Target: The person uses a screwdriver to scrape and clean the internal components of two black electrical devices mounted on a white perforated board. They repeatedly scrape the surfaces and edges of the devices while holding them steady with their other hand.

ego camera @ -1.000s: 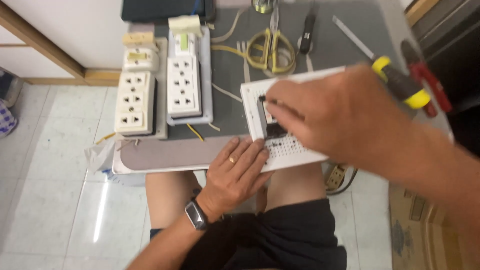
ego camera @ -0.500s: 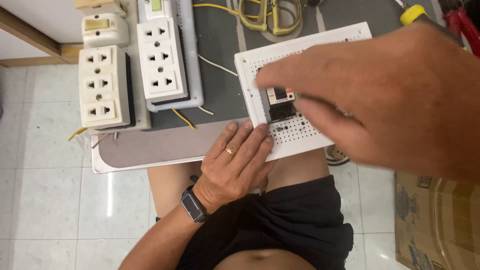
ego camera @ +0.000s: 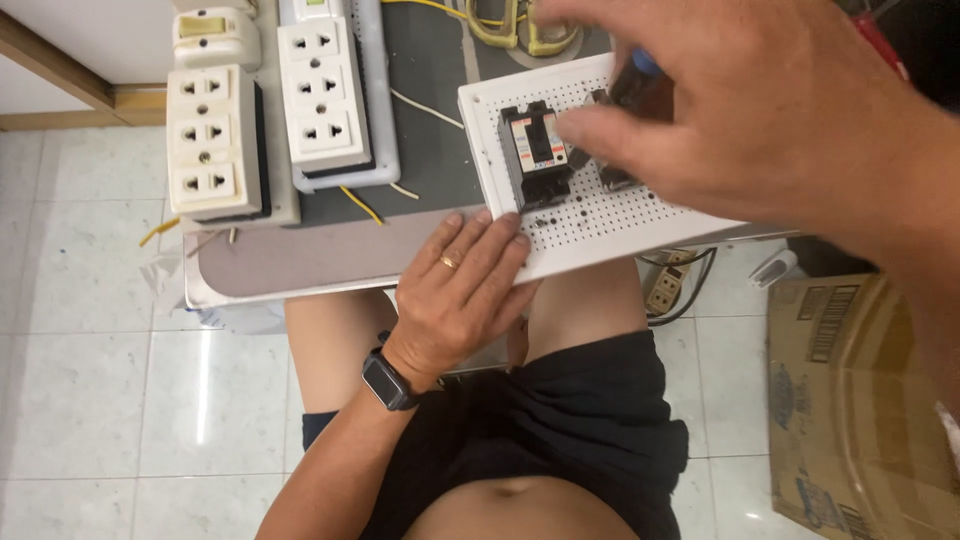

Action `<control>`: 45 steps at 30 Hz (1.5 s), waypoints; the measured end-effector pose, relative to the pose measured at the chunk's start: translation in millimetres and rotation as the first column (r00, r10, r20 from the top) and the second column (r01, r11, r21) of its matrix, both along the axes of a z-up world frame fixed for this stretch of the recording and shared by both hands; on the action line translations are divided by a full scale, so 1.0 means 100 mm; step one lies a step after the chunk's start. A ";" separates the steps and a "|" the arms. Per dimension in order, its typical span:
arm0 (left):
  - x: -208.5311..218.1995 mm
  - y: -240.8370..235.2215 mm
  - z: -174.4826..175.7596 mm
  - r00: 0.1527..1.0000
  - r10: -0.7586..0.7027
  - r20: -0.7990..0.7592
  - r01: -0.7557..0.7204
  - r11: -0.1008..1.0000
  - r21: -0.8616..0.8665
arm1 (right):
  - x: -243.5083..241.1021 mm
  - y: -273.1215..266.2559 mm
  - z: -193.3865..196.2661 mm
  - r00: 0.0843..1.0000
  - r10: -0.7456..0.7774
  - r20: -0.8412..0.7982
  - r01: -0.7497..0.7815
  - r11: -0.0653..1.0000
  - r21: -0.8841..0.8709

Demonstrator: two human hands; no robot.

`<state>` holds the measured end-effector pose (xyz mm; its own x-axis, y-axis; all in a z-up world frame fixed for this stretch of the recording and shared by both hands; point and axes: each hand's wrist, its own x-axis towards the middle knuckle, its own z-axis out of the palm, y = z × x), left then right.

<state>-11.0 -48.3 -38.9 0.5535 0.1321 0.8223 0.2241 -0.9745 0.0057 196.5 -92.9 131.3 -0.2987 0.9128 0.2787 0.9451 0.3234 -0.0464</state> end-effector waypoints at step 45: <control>-0.02 -0.01 -0.05 0.996 0.017 0.083 -0.018 1.000 0.013 | 0.32 -0.13 -0.10 0.897 -0.125 0.423 0.147 0.989 -0.022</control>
<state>-12.6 -49.4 -44.0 0.4813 0.1293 0.8669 0.2404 -0.9706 0.0113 228.2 -105.7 120.9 -0.2493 0.9626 0.1064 0.9152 0.1983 0.3510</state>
